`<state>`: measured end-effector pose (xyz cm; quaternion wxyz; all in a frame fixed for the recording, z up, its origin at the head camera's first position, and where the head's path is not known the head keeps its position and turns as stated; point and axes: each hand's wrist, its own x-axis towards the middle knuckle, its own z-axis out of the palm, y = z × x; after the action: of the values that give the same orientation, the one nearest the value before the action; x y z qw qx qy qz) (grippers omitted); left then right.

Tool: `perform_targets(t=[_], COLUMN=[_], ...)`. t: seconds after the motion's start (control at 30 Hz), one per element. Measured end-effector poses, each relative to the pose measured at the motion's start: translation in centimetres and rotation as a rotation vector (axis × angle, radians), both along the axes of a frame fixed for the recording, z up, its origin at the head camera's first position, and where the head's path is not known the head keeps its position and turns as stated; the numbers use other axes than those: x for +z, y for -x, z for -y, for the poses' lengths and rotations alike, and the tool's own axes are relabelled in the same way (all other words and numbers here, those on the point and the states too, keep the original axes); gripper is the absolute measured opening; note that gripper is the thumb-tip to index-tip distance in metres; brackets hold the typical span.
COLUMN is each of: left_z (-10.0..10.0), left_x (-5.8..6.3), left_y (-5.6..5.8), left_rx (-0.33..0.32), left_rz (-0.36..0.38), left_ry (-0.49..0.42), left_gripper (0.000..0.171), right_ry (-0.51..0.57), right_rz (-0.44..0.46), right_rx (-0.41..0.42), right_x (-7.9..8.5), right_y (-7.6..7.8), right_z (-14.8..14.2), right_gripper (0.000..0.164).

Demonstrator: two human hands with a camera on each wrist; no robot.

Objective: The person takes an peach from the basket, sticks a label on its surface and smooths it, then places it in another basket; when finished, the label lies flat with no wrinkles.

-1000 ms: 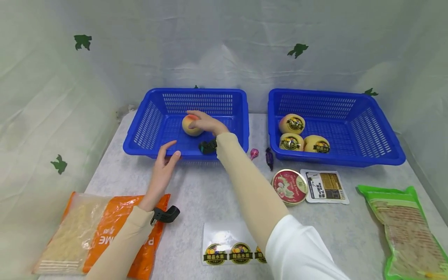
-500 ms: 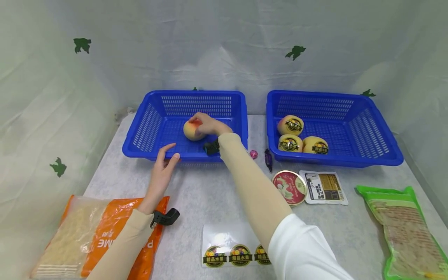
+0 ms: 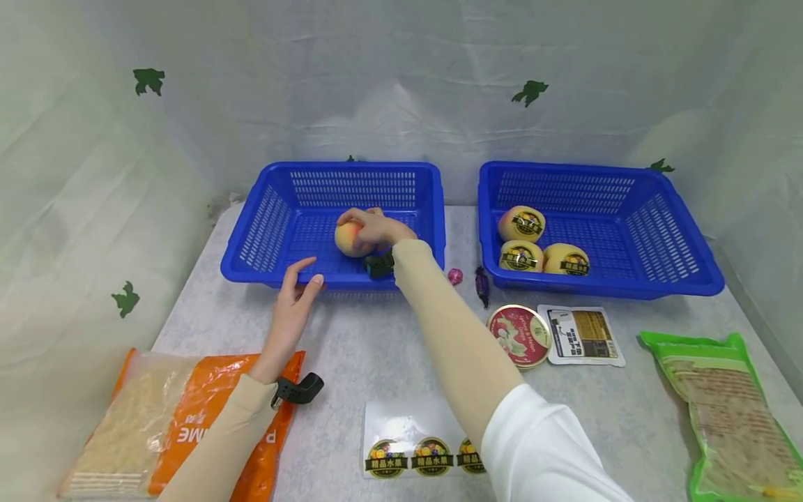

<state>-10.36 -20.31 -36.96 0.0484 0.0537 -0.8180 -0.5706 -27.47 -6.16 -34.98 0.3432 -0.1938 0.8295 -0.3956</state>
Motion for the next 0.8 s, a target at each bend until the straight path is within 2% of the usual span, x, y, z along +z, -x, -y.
perform_targets(t=[0.17,0.3,0.47,0.57,0.67,0.8], left_z=[-0.1,-0.2,0.1,0.6,1.1,1.2], left_x=[0.0,0.0,-0.4,-1.4,-2.5,-2.9], left_y=[0.0,0.0,0.2,0.5,0.9,1.0], left_rx=[0.004,0.010,0.005,0.000,0.003,0.008], left_rz=[-0.005,-0.002,-0.004,-0.005,-0.010,-0.016], left_ry=[0.010,0.023,0.013,0.006,0.004,0.014], left_gripper=[0.045,0.044,0.045,0.047,0.048,0.048], right_ry=[-0.043,-0.079,-0.045,0.017,0.131,0.280], right_rz=[-0.022,-0.053,-0.057,-0.041,-0.002,0.036], right_rx=[0.066,0.053,0.056,0.072,0.081,0.101], right_x=[-0.1,-0.3,-0.3,-0.1,0.5,1.7], right_y=[0.1,0.2,0.3,0.4,0.6,1.0], right_z=[0.0,-0.4,-1.0,-1.3,-1.6,-2.0], right_gripper=[0.059,0.054,0.046,0.046,0.049,0.051])
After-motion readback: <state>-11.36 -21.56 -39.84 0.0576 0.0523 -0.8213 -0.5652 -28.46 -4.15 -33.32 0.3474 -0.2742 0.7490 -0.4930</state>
